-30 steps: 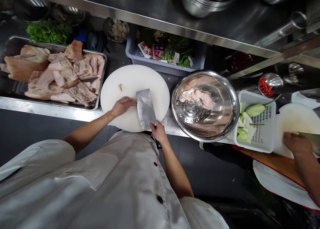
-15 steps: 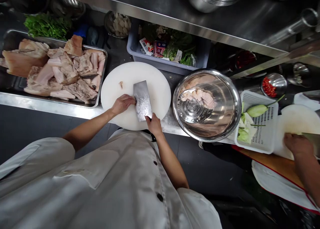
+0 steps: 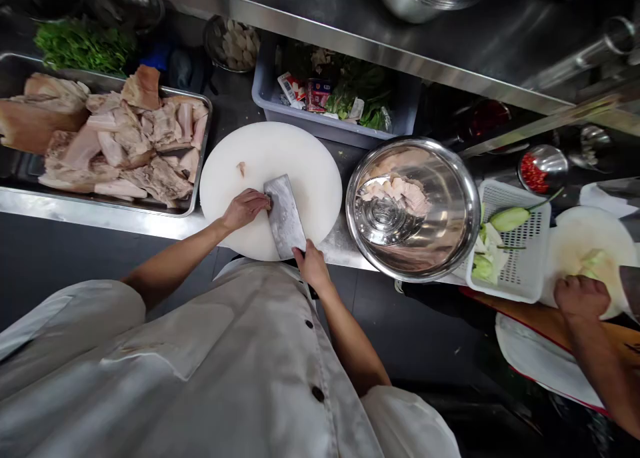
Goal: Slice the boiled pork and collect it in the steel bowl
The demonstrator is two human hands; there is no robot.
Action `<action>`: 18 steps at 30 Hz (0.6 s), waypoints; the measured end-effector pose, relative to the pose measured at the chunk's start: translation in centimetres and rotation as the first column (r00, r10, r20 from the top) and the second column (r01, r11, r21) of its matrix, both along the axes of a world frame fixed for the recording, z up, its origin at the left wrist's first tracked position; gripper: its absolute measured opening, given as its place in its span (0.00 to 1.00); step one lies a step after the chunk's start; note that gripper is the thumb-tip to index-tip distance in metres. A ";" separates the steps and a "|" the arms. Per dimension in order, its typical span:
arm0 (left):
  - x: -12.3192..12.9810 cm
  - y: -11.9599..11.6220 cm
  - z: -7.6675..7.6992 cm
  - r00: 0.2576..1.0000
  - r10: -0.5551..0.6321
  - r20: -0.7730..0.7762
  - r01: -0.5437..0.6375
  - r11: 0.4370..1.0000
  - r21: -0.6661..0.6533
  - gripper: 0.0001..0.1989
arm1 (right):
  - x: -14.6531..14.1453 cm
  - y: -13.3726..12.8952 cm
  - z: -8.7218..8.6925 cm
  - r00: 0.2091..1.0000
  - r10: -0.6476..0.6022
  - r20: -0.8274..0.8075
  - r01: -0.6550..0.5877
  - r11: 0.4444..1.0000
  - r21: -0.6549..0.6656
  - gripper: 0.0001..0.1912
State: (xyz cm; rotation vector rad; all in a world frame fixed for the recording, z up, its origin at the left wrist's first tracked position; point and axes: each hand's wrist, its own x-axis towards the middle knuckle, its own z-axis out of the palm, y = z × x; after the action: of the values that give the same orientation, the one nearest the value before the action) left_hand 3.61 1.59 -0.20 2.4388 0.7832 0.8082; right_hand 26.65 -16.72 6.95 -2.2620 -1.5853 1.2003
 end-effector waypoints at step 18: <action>-0.5 5.0 1.8 0.937 0.316 -0.148 -0.305 0.948 0.097 0.18 | 1.8 -1.6 0.5 0.969 -0.184 -0.164 0.195 0.979 0.054 0.13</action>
State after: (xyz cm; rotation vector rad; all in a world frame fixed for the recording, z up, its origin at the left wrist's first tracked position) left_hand 3.10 6.58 1.57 2.5037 1.2464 0.7663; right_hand 28.47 -18.29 7.43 -2.1585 -1.3014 1.2201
